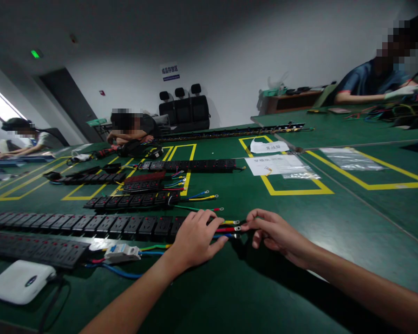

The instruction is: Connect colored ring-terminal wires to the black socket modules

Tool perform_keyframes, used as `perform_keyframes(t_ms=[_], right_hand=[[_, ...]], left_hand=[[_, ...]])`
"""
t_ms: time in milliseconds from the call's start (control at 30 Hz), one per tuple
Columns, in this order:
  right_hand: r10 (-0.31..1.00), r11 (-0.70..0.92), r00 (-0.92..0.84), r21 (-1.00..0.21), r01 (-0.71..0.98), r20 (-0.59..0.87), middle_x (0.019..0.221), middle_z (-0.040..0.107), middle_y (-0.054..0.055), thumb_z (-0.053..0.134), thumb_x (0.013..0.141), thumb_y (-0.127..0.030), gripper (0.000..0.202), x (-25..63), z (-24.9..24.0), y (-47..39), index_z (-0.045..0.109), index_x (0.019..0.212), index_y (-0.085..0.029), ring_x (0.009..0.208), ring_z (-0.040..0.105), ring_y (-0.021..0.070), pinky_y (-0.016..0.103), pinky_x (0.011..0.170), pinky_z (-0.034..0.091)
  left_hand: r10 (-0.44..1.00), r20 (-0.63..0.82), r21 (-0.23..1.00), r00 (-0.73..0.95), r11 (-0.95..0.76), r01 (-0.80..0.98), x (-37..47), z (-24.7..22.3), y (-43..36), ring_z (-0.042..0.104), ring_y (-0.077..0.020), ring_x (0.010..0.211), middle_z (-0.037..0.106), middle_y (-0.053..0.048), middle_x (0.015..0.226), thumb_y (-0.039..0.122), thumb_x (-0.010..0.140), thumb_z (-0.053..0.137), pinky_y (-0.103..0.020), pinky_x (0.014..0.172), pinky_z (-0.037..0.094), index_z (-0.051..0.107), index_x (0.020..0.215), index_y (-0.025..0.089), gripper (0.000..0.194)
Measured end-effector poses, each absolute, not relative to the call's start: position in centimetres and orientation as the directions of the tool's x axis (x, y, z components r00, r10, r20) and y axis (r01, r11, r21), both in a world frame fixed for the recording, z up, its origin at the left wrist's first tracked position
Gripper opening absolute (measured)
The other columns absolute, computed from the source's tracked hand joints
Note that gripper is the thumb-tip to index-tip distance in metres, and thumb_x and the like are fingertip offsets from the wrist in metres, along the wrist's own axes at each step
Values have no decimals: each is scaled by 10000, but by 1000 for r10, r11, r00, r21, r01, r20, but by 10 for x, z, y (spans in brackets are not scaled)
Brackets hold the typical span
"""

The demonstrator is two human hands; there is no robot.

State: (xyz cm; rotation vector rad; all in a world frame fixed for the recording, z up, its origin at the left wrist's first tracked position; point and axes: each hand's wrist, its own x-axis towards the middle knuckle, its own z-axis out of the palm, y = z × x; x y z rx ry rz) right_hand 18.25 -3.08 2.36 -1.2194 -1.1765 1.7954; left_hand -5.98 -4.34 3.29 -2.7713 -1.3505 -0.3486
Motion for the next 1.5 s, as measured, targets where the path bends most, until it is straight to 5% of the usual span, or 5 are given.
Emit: perform_keyframes(t_ms=[300,500,667,867,1500], right_hand=[[829,-452,-465,-861,-233,-310,941,760,78,742,741,-436,366,196,27,-21,510,934,-229,357,325,17,154,310,184],[858,-304,-455,-950,-71,-240,961,773,97,724,792,-516,391,199,21,-17,518,932,-215,357,462,53,176,319,268],[895,145,-446,-960,238,25,832,721,38,601,910,-467,265,196,9,-19,593,929,-203,497,582,112,222,435,398],[690,712,-604,-520,471,398,793,652,34,504,980,-276,226,198,1,-29,705,1045,-197,633,573,132,268,591,405],[720,687,-635,-418,594,280,778,728,38,526,970,-236,246,198,-3,-28,770,975,-209,643,630,151,269,614,366]], left_hand=[[777,203,51,596,-616,786,-58,33,-43,603,-284,1088,643,-106,1224,477,980,552,-437,882,486,625,1289,215,412],[771,212,48,601,-622,781,-59,32,-43,604,-281,1089,646,-110,1215,468,976,564,-439,895,489,630,1284,209,407],[770,203,54,605,-626,778,-59,32,-43,598,-285,1102,644,-108,1224,469,983,556,-444,898,490,625,1289,209,408],[772,186,62,608,-627,777,-60,33,-43,595,-284,1100,637,-102,1230,462,989,548,-444,898,484,607,1305,207,409],[766,208,45,608,-628,777,-59,31,-42,603,-282,1093,640,-102,1220,453,979,575,-439,898,489,623,1293,204,403]])
